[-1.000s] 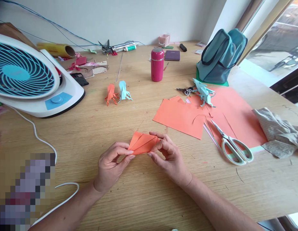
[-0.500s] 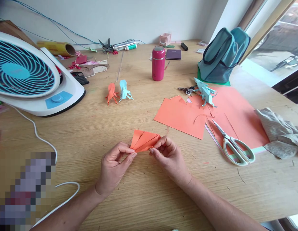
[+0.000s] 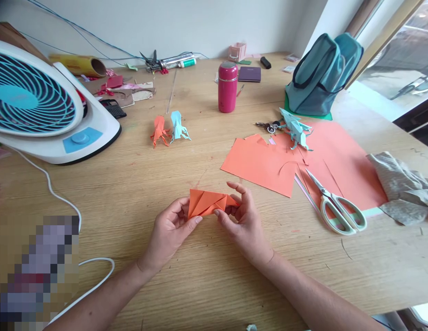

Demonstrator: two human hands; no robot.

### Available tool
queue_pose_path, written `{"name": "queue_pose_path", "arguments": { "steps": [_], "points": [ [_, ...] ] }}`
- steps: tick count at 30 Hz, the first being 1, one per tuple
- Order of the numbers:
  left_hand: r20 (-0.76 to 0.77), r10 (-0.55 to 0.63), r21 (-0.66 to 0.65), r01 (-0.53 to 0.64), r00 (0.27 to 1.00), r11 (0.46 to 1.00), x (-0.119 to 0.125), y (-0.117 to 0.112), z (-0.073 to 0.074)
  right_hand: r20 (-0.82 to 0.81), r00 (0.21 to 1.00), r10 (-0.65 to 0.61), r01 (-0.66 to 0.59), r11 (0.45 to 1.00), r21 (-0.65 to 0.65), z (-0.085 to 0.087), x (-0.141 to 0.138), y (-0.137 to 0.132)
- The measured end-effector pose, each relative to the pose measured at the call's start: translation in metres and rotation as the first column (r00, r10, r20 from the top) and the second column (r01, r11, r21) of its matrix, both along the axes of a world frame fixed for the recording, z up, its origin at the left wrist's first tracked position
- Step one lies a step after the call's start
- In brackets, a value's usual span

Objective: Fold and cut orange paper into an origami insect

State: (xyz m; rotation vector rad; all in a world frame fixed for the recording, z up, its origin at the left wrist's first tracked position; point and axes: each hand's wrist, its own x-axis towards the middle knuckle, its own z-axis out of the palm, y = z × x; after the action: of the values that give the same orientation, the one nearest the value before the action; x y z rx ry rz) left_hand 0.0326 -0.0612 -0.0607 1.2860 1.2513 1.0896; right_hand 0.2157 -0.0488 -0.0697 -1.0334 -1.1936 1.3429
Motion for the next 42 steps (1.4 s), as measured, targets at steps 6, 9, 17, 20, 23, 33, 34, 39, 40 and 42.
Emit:
{"name": "queue_pose_path", "arguments": {
  "steps": [6,9,17,20,23,33,34,39,40,42],
  "points": [
    [-0.028,-0.03,-0.065,0.028,0.999,0.997,-0.0053,0.004,-0.0021,0.015,0.999,0.042,-0.042,0.999,-0.011,-0.0019,-0.0004,-0.0013],
    [0.01,-0.022,-0.141,0.023,1.0,0.99,-0.0051,0.0049,-0.0009,-0.025,0.997,0.068,-0.069,0.997,-0.017,-0.0014,-0.0034,0.0001],
    [0.089,-0.048,-0.217,0.067,0.995,0.974,-0.0009,0.0024,-0.0012,-0.051,0.997,0.056,-0.06,0.996,-0.067,-0.0001,-0.006,0.0035],
    [0.059,-0.061,-0.202,0.071,0.996,0.977,-0.0003,0.0013,-0.0014,-0.049,0.998,0.034,-0.039,0.995,-0.095,-0.0002,-0.0052,0.0032],
    [0.036,-0.065,-0.205,0.071,0.997,0.976,0.0006,0.0012,-0.0016,-0.038,0.999,0.028,-0.032,0.993,-0.113,-0.0007,-0.0057,0.0014],
    [0.011,-0.036,-0.219,0.038,0.999,0.975,0.0031,0.0017,-0.0021,-0.032,0.998,0.062,-0.066,0.984,-0.168,-0.0005,-0.0032,0.0026],
    [0.01,-0.038,-0.223,0.039,0.999,0.974,0.0026,0.002,-0.0012,-0.036,0.997,0.065,-0.071,0.98,-0.185,0.0001,-0.0021,0.0033],
    [0.03,-0.059,-0.225,0.065,0.998,0.972,-0.0005,0.0034,0.0004,-0.034,0.997,0.063,-0.069,0.972,-0.224,0.0024,0.0007,0.0041],
    [0.036,-0.056,-0.228,0.063,0.998,0.972,-0.0008,0.0034,0.0,-0.033,0.997,0.065,-0.07,0.973,-0.22,0.0021,0.0007,0.004],
    [0.043,-0.05,-0.231,0.058,0.998,0.971,-0.0009,0.0032,-0.0005,-0.04,0.997,0.073,-0.08,0.977,-0.198,0.0009,0.0004,0.004]
  ]
}}
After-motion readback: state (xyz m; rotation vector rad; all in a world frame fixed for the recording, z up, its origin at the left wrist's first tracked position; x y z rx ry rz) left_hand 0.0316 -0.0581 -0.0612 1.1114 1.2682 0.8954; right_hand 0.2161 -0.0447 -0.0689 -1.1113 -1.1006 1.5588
